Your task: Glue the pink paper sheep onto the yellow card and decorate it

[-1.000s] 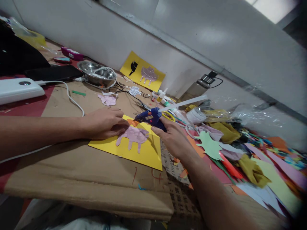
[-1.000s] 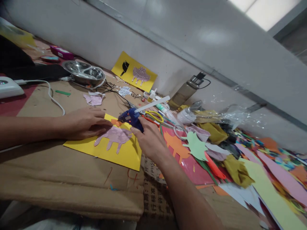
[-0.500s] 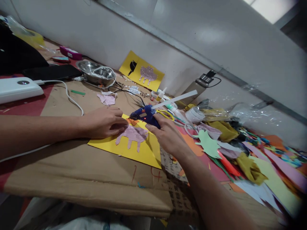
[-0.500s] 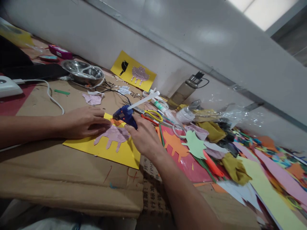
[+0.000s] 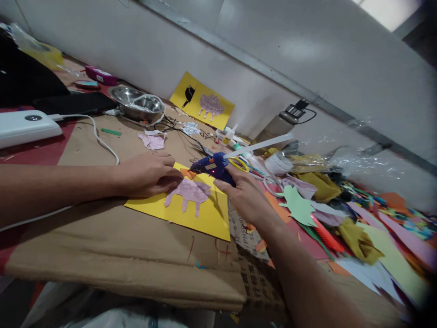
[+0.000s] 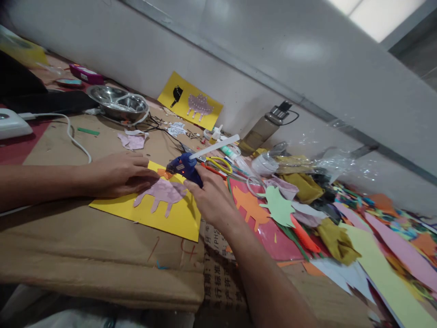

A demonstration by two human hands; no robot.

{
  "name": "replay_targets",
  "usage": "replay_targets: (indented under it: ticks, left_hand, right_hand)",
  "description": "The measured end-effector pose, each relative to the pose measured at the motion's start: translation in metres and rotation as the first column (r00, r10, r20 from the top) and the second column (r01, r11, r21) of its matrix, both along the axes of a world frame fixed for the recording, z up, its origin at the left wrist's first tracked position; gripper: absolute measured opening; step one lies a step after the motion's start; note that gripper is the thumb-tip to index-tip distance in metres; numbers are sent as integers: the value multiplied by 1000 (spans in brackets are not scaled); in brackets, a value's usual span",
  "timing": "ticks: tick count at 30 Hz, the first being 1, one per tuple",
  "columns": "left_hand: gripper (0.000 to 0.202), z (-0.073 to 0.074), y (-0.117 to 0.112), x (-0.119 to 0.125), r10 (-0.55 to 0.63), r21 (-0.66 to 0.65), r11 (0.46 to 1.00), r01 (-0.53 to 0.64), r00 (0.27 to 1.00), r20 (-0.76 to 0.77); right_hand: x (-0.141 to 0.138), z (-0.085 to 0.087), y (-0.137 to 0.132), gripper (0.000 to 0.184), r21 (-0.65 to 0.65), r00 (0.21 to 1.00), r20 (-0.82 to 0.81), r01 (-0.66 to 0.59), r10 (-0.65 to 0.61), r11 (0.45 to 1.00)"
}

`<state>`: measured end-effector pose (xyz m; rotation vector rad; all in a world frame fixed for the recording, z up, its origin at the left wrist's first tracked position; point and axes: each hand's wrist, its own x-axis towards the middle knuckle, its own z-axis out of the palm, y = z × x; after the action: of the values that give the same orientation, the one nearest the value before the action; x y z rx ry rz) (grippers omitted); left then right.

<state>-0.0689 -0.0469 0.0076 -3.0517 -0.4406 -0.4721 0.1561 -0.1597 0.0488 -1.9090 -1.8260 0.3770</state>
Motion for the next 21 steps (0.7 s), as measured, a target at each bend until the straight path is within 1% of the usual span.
replay_targets:
  ticks: [3,8,13,18,21]
  left_hand:
    - [28,1,-1,0,20,-9,1000,-21,1000,-20]
    - [29,0,-1,1,43,-30,999,-43,999,-17]
    - [30,0,-1,1,49,-43,998,-49,999,-6]
    - [29,-1,-1,1,40,-52,998,-40,999,0]
    - [29,0,0,0,36,-55,998,-36,999,-4]
  right_hand:
    - [-1,0,0,34,-5,998,-35,-58,58,998]
    - [-6,1,2,33,3,999,-20,-42,42,999]
    - [-10,4,3,36,-10,996,-44,-74,74,997]
    - [-9,4,2,30,4,992,-76,-101,101,995]
    - [-7,5,1,31,15,990,-95,-101,102,995]
